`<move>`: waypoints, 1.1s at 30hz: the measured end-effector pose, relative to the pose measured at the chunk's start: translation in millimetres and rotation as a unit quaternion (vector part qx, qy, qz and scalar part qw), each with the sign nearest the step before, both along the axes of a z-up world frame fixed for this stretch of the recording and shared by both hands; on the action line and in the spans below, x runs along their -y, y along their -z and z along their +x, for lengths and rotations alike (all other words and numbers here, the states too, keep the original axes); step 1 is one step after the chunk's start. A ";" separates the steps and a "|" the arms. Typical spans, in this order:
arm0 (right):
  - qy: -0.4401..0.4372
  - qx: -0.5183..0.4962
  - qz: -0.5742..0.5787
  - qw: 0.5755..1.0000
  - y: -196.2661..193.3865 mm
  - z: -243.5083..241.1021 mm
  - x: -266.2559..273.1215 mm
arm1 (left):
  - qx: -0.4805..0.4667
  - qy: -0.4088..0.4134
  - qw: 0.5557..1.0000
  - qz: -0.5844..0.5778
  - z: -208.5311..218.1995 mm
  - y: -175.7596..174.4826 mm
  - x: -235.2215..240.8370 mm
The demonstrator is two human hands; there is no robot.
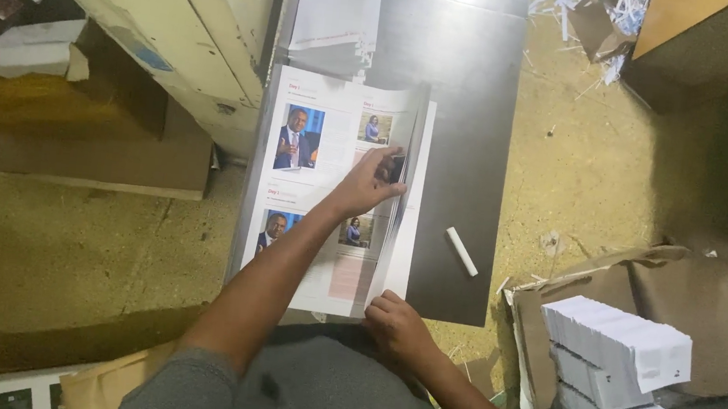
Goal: Manually folding printed sheets of paper and using a creasing tool to sharpen the folds in a print shop finishing area.
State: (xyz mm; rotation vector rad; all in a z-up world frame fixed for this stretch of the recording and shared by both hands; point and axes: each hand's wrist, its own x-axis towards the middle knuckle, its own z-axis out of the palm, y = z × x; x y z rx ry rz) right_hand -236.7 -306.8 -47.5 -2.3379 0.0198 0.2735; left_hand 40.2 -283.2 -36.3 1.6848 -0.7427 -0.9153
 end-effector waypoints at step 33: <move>-0.018 0.102 -0.027 0.994 -0.5 -6.5 6.6 | 0.100 0.036 0.994 0.022 -7.5 -17.0 -1.4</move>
